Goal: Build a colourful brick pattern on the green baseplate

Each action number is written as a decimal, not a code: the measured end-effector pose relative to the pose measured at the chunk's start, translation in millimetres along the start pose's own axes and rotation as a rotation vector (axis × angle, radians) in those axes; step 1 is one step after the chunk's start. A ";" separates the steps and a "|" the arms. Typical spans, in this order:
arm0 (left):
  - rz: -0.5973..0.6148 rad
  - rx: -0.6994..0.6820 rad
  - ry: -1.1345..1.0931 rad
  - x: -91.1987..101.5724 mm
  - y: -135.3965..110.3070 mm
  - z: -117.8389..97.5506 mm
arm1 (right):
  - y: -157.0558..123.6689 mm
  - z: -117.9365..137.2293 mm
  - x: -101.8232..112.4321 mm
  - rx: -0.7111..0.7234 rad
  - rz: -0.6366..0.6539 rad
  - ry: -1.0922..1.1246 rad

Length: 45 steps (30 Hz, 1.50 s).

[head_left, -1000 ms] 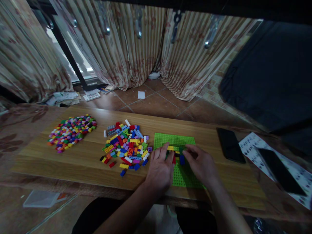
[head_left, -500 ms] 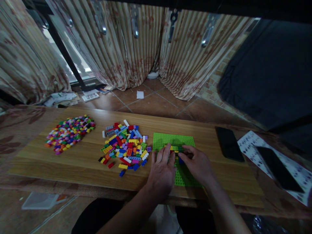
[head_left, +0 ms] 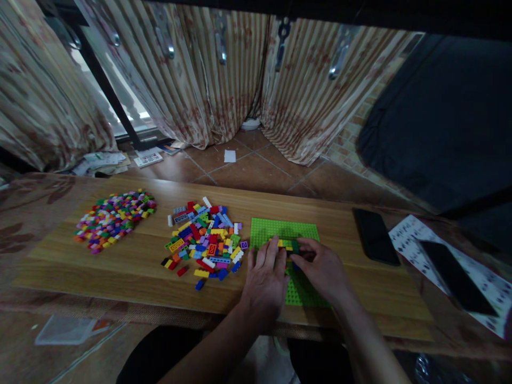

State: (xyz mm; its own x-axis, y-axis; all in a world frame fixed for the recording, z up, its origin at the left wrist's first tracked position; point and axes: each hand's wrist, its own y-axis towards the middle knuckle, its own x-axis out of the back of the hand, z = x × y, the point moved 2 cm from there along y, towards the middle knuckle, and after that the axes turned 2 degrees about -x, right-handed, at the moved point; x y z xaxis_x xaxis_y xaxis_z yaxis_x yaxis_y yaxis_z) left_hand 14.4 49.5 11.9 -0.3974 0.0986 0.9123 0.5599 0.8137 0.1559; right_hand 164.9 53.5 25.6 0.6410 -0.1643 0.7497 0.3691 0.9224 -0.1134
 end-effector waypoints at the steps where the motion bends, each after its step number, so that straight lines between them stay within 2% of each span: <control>1: 0.002 0.002 0.000 -0.3 -0.2 0.0 | -0.7 1.4 -0.7 0.003 -0.012 -0.015; 8: 0.007 0.005 0.006 0.0 -1.3 -0.4 | -7.4 11.1 -5.6 0.057 -0.090 -0.156; 16: -0.006 0.009 -0.055 3.4 -1.8 0.9 | -12.3 12.3 -5.6 0.163 -0.145 -0.189; 30: -0.036 0.020 -0.084 2.9 -3.4 2.8 | -14.5 16.9 -8.8 0.276 -0.160 -0.237; 37: -0.021 0.033 -0.074 3.2 -3.5 2.2 | -13.2 16.6 -7.6 0.265 -0.157 -0.185; 45: -0.018 0.035 -0.077 4.7 -3.3 1.6 | -6.3 9.9 -2.2 0.096 -0.183 -0.041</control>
State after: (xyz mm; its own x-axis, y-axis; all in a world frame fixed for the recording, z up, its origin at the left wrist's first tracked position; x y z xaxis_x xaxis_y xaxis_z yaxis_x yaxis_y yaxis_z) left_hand 9.5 48.2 15.1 -0.4627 0.1268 0.8774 0.5269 0.8353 0.1571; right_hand 154.4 51.6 31.2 0.5406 -0.3201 0.7780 0.4104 0.9076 0.0883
